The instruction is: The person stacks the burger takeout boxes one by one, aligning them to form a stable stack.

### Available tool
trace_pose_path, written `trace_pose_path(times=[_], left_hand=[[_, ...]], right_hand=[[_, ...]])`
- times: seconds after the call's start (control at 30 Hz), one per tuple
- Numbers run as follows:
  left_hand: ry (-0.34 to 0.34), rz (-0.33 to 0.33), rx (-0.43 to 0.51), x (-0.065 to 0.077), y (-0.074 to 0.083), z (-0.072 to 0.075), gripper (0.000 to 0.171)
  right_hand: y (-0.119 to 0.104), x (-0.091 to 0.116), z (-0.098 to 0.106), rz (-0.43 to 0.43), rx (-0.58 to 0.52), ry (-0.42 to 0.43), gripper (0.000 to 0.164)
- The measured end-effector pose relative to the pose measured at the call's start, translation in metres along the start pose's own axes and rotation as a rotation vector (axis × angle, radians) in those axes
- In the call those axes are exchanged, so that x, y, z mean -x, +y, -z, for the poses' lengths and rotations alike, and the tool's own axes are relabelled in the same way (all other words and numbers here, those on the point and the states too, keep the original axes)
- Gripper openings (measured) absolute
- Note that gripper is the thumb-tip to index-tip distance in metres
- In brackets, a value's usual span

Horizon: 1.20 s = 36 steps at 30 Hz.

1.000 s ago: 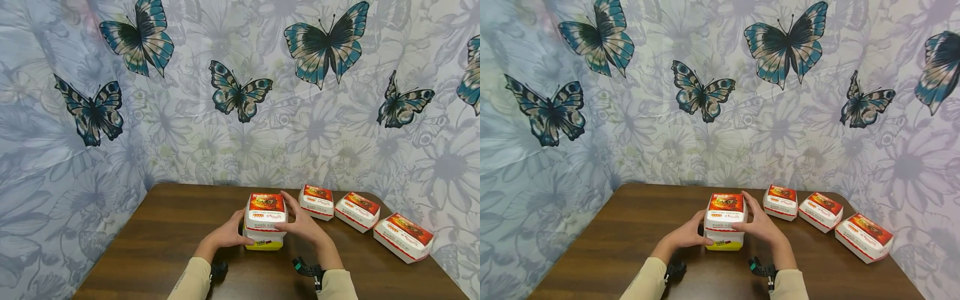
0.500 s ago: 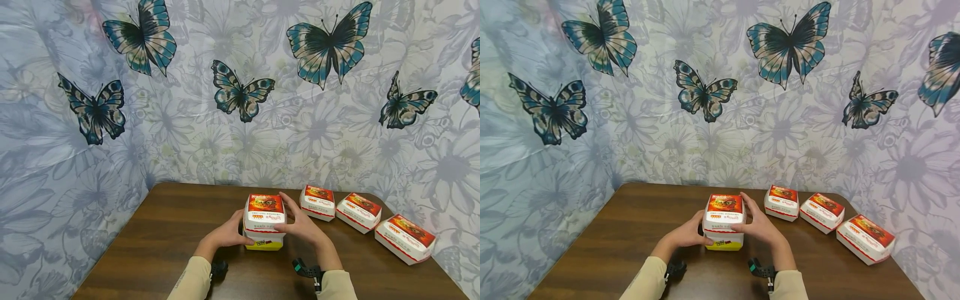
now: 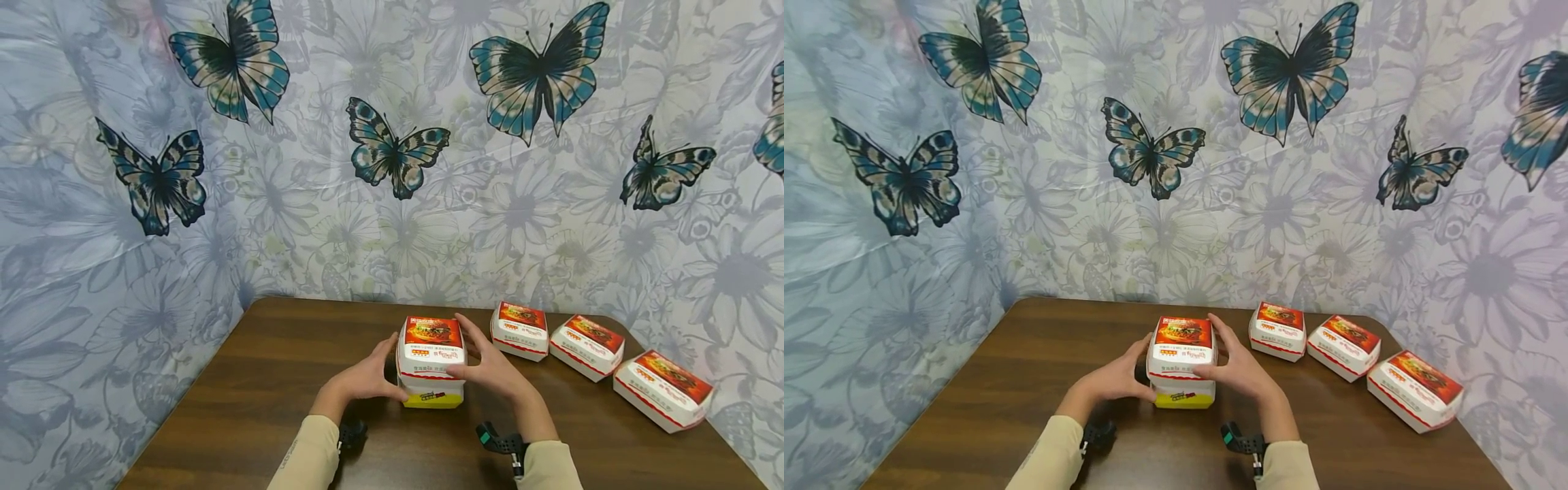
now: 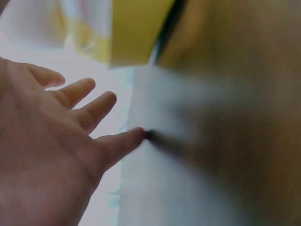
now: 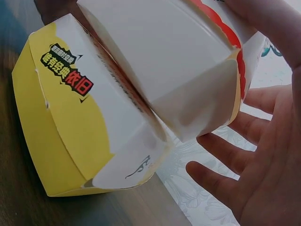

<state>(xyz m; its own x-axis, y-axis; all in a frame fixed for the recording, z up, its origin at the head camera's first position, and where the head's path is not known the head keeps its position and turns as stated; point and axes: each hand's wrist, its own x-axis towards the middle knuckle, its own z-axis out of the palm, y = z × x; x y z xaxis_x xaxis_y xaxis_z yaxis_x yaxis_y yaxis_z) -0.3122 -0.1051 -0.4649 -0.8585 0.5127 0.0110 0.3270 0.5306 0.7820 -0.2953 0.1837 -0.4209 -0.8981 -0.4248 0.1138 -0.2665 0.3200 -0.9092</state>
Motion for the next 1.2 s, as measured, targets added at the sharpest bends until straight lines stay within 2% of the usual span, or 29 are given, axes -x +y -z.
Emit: trace_pose_path(times=[0.07,0.13,0.27,0.37,0.53,0.7,0.87,1.2], left_hand=[[0.015,0.012,0.027,0.004,0.002,0.008,0.125],[0.055,-0.009,0.091,0.006,0.006,0.014,0.122],[0.146,-0.133,0.199,0.003,0.015,0.017,0.108],[0.158,-0.188,0.208,0.0,0.024,0.013,0.102],[0.12,-0.149,0.203,-0.003,0.033,0.003,0.099],[0.138,-0.148,0.239,-0.008,0.032,-0.004,0.098],[0.148,-0.157,0.267,-0.01,0.03,-0.007,0.096],[0.16,-0.15,0.251,-0.011,0.03,-0.007,0.098]], right_hand=[[0.0,0.0,0.0,-0.003,0.0,-0.002,0.09],[0.0,0.0,0.0,-0.002,-0.002,-0.002,0.09],[-0.001,0.001,0.0,0.001,-0.006,-0.005,0.09],[-0.001,0.001,0.001,0.002,-0.009,-0.007,0.089],[-0.001,0.002,0.0,0.004,-0.009,-0.009,0.089],[0.0,0.001,0.001,0.012,-0.015,-0.005,0.09],[0.0,0.001,0.002,0.009,-0.024,-0.004,0.09],[-0.001,0.001,0.001,0.036,-0.042,-0.021,0.089]])
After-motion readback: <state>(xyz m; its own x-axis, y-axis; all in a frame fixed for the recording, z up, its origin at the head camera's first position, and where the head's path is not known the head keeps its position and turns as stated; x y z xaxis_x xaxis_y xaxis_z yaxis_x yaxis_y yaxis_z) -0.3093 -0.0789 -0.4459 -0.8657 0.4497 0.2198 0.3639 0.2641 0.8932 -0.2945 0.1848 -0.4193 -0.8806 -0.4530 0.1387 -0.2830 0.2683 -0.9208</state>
